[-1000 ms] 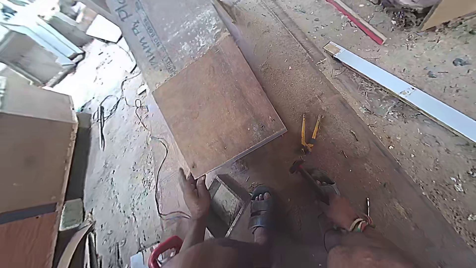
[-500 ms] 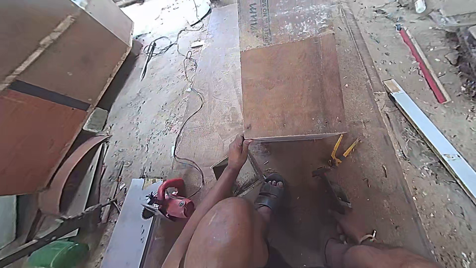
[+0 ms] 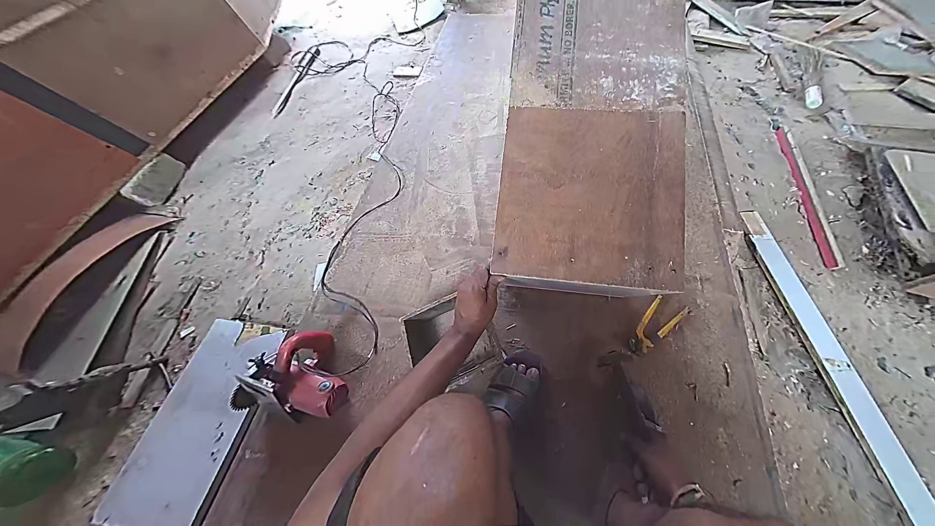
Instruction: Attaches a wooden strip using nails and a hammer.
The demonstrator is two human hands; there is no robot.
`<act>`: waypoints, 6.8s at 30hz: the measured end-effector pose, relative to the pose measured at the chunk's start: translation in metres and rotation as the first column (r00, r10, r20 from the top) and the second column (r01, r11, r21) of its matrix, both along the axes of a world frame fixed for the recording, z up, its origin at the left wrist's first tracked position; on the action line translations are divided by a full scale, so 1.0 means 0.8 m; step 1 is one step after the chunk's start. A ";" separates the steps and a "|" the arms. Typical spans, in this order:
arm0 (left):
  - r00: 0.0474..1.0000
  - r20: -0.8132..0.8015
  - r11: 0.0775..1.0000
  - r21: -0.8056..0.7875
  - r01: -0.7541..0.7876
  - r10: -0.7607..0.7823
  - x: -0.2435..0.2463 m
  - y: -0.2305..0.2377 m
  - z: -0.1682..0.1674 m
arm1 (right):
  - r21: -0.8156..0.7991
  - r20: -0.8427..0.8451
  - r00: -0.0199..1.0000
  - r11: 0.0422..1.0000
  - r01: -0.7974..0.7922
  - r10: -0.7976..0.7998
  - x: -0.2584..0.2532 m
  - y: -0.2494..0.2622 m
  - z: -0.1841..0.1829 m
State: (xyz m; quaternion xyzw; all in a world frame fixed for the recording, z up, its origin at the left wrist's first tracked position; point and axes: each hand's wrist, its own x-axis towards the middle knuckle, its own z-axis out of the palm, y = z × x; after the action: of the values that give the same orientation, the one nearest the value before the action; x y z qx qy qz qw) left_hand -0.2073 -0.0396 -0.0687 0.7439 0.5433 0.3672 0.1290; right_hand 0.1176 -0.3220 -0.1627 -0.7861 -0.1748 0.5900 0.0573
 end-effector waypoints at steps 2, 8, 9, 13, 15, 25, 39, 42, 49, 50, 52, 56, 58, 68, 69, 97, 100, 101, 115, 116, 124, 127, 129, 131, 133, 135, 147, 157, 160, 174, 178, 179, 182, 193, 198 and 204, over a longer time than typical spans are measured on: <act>1.000 -0.002 1.000 0.002 -0.002 0.002 0.003 -0.003 0.002 | -0.005 -0.005 1.000 1.000 0.014 -0.014 -0.002 0.002 0.005; 1.000 -0.017 1.000 -0.015 0.011 -0.011 0.025 -0.032 0.012 | 0.000 -0.036 0.998 0.999 0.050 -0.050 -0.001 0.004 0.007; 1.000 -0.018 1.000 -0.025 0.007 -0.008 0.027 -0.037 0.011 | -0.002 -0.039 0.998 0.999 0.051 -0.051 -0.001 0.004 0.007; 0.999 -0.006 0.999 0.007 0.051 -0.051 0.024 -0.035 0.003 | -0.005 -0.047 0.998 0.999 0.049 -0.049 0.000 0.005 0.008; 0.994 -0.001 0.994 0.026 0.107 -0.107 0.017 -0.031 0.001 | 0.000 -0.048 0.998 0.999 0.045 -0.045 -0.001 0.006 0.012; 0.973 -0.165 0.958 0.211 0.192 -0.158 0.006 -0.026 0.026 | 0.062 0.075 0.997 0.998 -0.008 0.003 -0.017 -0.005 0.020; 0.950 -0.239 0.854 0.432 0.289 -0.200 0.005 -0.012 0.013 | 0.144 0.982 0.132 0.083 -0.986 -0.138 0.076 0.142 0.086; 0.953 -0.251 0.848 0.455 0.272 -0.170 0.001 -0.010 0.010 | 0.136 0.981 0.117 0.113 -0.984 -0.155 0.070 0.186 0.102; 0.965 -0.232 0.858 0.463 0.221 -0.123 -0.014 -0.003 0.002 | 0.186 0.977 0.178 0.056 -0.981 -0.120 0.033 0.193 0.081; 0.968 -0.197 0.866 0.444 0.229 -0.155 -0.016 -0.002 0.002 | 0.187 0.975 0.181 0.034 -0.982 -0.126 0.030 0.192 0.078; 0.967 -0.110 0.888 0.384 0.253 -0.228 -0.020 0.000 0.005 | 0.211 0.971 0.207 0.018 -0.977 -0.123 0.025 0.186 0.070; 0.967 -0.004 0.935 0.254 0.246 -0.253 -0.025 -0.001 0.016 | 0.268 0.961 0.263 0.062 -0.961 -0.079 0.025 0.159 0.048; 0.963 0.059 0.951 0.186 0.248 -0.263 -0.023 -0.004 0.018 | 0.303 0.953 0.300 0.067 -0.951 -0.047 0.025 0.145 0.045; 0.961 0.119 0.962 0.143 0.233 -0.250 -0.015 -0.014 0.017 | 0.300 0.950 0.298 0.006 -0.954 -0.093 0.019 0.153 0.078; 0.966 0.102 0.965 0.143 0.220 -0.236 -0.013 -0.016 0.018 | 0.330 0.941 0.326 0.037 -0.943 -0.093 0.018 0.150 0.076; 0.992 0.039 0.986 0.122 0.116 -0.121 -0.003 -0.025 0.021 | 0.427 0.882 0.460 0.236 -0.873 0.105 -0.014 0.102 0.043; 0.995 0.035 0.990 0.105 0.091 -0.095 -0.002 -0.026 0.023 | 0.411 0.878 0.458 0.265 -0.872 0.143 -0.015 0.098 0.044; 0.996 0.037 0.991 0.103 0.083 -0.087 -0.002 -0.027 0.022 | 0.405 0.876 0.456 0.273 -0.873 0.159 -0.016 0.097 0.044; 0.994 -0.039 0.976 0.191 0.107 -0.102 -0.003 -0.023 0.016 | 0.041 0.644 0.467 0.582 -0.812 0.606 -0.037 0.097 0.066; 0.992 -0.017 0.981 0.151 0.123 -0.122 -0.006 -0.022 0.017 | -0.005 0.626 0.455 0.586 -0.811 0.634 -0.037 0.094 0.065; 0.948 -0.030 0.948 0.018 0.317 -0.316 -0.027 -0.005 0.033 | -0.176 0.579 0.407 0.596 -0.783 0.706 -0.033 0.049 0.045; 0.969 0.038 0.947 -0.206 0.245 -0.242 -0.047 -0.007 0.028 | -0.190 0.564 0.403 0.589 -0.786 0.721 -0.039 0.046 0.045; 0.989 0.091 0.949 -0.285 0.134 -0.113 -0.075 -0.013 0.008 | -0.196 0.553 0.405 0.586 -0.786 0.728 -0.039 0.051 0.046; 0.996 0.084 0.920 -0.390 0.027 0.006 -0.110 -0.020 -0.013 | -0.192 0.544 0.420 0.595 -0.780 0.726 -0.035 0.055 0.042; 0.997 -0.024 0.820 -0.568 -0.069 0.068 -0.146 -0.025 -0.031 | -0.169 0.522 0.454 0.609 -0.775 0.722 -0.035 0.060 0.037; 0.983 -0.178 0.651 -0.742 -0.161 0.041 -0.167 -0.031 -0.041 | -0.155 0.481 0.491 0.621 -0.768 0.726 -0.034 0.065 0.032; 0.802 -0.459 0.209 -0.888 -0.409 -0.383 -0.136 -0.048 -0.081 | -0.166 0.432 0.498 0.609 -0.776 0.752 -0.024 0.072 0.016; 0.728 -0.478 0.341 -0.875 -0.344 -0.491 -0.113 -0.063 -0.097 | -0.205 0.394 0.501 0.605 -0.769 0.770 -0.019 0.076 0.013; 0.683 -0.487 0.383 -0.869 -0.314 -0.544 -0.110 -0.067 -0.097 | -0.207 0.386 0.514 0.615 -0.760 0.766 -0.021 0.077 0.015; 0.754 -0.527 0.581 -0.777 -0.240 -0.392 -0.136 -0.065 -0.096 | -0.179 0.324 0.497 0.568 -0.804 0.805 -0.019 0.075 0.063; 0.923 -0.379 0.538 -0.793 -0.285 -0.070 -0.151 -0.052 -0.055 | -0.004 0.353 0.354 0.380 -0.925 0.866 0.017 0.102 0.127; 0.950 -0.311 0.531 -0.804 -0.266 0.007 -0.152 -0.051 -0.049 | 0.067 0.411 0.316 0.318 -0.946 0.855 0.029 0.113 0.151; 0.973 0.005 0.505 -0.855 -0.115 0.231 -0.146 -0.052 -0.025 | 0.182 0.585 0.257 0.185 -0.966 0.769 0.043 0.145 0.234; 0.602 0.790 0.792 -0.440 0.422 0.118 -0.088 -0.061 0.087 | 0.453 0.426 0.787 0.648 -0.612 0.446 -0.031 0.163 0.263; 0.746 0.658 0.954 -0.151 0.260 -0.099 -0.074 -0.034 0.100 | 0.359 0.498 0.703 0.617 -0.700 0.508 -0.009 0.177 0.252; 0.859 0.334 0.915 0.027 0.403 -0.388 -0.048 -0.003 0.109 | 0.348 0.472 0.721 0.644 -0.682 0.508 -0.008 0.185 0.243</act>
State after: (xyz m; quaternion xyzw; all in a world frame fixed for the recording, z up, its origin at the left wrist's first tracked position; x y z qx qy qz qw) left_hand -0.2459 -0.0421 0.0182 0.7636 0.3573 0.4411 0.3077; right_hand 0.1111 -0.1739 0.0319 -0.7263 -0.5802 0.3676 0.0275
